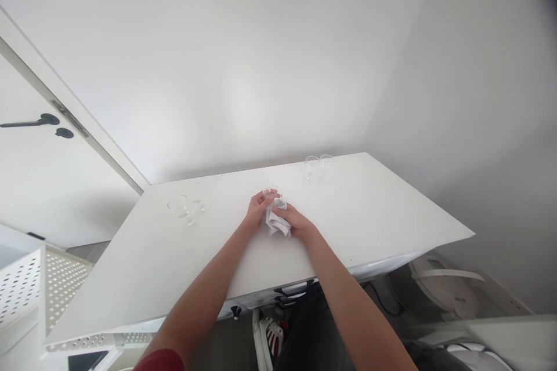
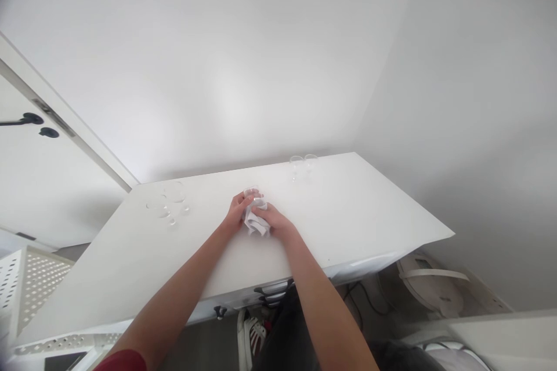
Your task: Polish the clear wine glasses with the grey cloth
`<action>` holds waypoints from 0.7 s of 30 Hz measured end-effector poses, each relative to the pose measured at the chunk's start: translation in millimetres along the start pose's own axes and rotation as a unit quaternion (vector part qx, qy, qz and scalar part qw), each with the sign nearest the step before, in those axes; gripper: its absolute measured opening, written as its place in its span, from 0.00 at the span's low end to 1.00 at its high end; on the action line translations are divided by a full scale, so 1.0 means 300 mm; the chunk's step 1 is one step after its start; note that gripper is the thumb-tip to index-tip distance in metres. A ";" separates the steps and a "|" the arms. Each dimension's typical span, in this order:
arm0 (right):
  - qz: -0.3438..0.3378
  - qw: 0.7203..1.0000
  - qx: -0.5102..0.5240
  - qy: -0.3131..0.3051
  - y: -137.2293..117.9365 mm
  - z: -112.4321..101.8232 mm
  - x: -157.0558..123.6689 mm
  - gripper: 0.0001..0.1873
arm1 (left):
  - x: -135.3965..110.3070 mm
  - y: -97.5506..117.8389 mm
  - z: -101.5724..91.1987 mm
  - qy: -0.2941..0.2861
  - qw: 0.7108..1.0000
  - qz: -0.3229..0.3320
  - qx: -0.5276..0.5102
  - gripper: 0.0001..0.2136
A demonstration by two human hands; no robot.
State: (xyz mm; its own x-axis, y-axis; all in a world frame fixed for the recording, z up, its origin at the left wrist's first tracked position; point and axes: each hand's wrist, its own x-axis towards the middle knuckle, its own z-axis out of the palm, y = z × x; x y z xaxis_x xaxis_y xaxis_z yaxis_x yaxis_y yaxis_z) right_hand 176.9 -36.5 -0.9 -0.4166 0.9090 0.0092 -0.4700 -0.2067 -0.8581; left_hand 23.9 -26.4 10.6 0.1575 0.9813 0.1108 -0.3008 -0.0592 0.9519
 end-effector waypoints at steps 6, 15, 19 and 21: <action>0.062 0.998 -0.015 -0.018 -0.019 0.001 -0.002 0.20 | 0.003 -0.003 -0.003 0.024 0.999 0.030 0.017 0.20; 0.067 0.997 0.006 -0.038 -0.021 -0.025 -0.019 0.23 | -0.003 0.015 0.005 -0.046 0.999 0.026 -0.005 0.24; 0.003 0.999 -0.047 -0.022 -0.002 0.006 0.009 0.21 | 0.008 0.007 0.004 -0.005 1.000 0.021 0.001 0.23; -0.024 0.997 -0.067 -0.018 0.009 0.010 0.017 0.22 | 0.013 0.000 0.000 0.002 1.000 0.029 -0.001 0.23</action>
State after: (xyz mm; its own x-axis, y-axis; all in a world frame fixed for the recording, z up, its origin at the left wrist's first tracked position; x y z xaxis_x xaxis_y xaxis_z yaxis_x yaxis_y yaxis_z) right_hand 171.3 -33.6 -1.5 -0.4256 0.9024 0.0679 -0.3832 -0.1118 -0.9169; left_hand 24.5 -22.6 11.1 0.1361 0.9770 0.1642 -0.3116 -0.1151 0.9432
